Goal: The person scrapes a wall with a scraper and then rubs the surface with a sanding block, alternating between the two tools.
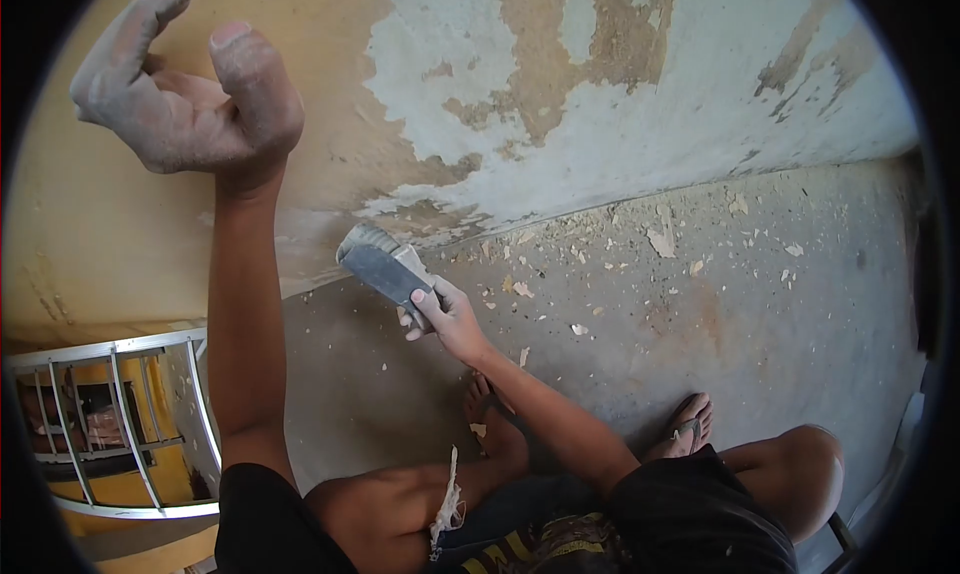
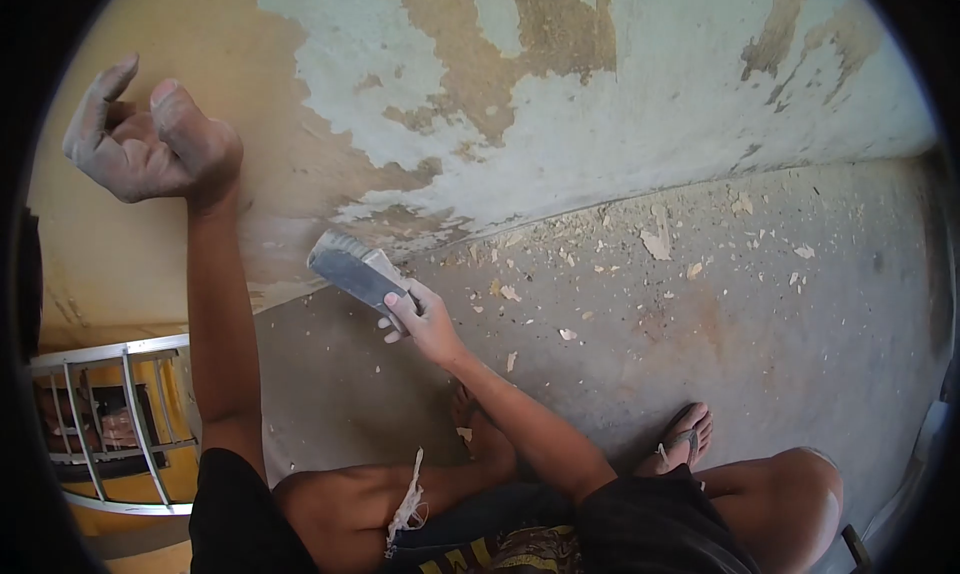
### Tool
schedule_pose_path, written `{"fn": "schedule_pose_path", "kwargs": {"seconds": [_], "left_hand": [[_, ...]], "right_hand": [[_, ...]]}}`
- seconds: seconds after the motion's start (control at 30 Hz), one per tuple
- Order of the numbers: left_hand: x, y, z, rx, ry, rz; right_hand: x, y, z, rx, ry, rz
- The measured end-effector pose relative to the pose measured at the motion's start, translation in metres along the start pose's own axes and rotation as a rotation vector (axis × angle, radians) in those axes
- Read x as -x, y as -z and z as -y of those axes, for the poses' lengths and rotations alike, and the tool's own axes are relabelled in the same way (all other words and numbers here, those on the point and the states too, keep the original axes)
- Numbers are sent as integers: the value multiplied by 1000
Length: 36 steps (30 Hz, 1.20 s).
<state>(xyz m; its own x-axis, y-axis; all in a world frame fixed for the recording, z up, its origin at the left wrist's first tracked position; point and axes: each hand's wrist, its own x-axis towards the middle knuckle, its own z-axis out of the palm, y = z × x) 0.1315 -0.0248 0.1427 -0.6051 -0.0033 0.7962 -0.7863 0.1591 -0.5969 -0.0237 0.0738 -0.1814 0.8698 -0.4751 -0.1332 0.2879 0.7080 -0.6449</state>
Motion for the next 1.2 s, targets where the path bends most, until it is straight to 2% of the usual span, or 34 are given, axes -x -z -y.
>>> {"fn": "schedule_pose_path", "kwargs": {"seconds": [0.1,0.2,0.27,0.33,0.4,0.43,0.47,0.53,0.57,0.63,0.67,0.73,0.8,0.83,0.87,0.93,1.0,1.07,1.13,1.2], "left_hand": [[-11,12,-17,134,92,-110],[-4,52,-27,296,154,-12],[9,85,-36,431,181,253],[27,108,-53,405,172,290],[49,134,-69,441,367,203],[58,138,-84,435,528,138],[65,143,-101,429,535,131],[74,151,-131,383,1097,16],[78,156,-139,377,1089,-2],[82,162,-154,607,1595,-51],[74,167,-153,612,1595,-64],[50,181,-131,656,1804,-85],[44,188,-106,597,1776,-112],[41,193,-93,681,1819,-88],[34,196,-85,771,1856,-59],[5,200,-78,773,1812,-113],[-21,206,-63,775,1695,-230],[-42,215,-60,820,1636,-301],[-57,224,-55,752,1577,-455],[-70,238,-64,746,1611,-416]], "right_hand": [[2,7,7,56,-22,58],[2,3,21,139,-22,142],[8,-12,33,140,11,216],[11,-24,30,153,-14,219],[13,-40,25,-30,-34,169],[15,-49,25,-38,-23,160],[18,-60,28,-29,-29,159],[18,-84,29,89,49,173],[12,-93,25,130,97,233],[11,-112,28,197,118,224],[13,-121,29,244,131,209],[12,-141,37,293,169,185],[16,-165,55,407,305,89],[18,-178,67,417,321,96],[21,-193,82,350,365,77],[26,-216,104,286,442,69],[34,-237,126,304,431,290],[50,-252,141,382,414,307],[66,-270,145,599,399,344],[71,-276,134,578,481,399]]}}
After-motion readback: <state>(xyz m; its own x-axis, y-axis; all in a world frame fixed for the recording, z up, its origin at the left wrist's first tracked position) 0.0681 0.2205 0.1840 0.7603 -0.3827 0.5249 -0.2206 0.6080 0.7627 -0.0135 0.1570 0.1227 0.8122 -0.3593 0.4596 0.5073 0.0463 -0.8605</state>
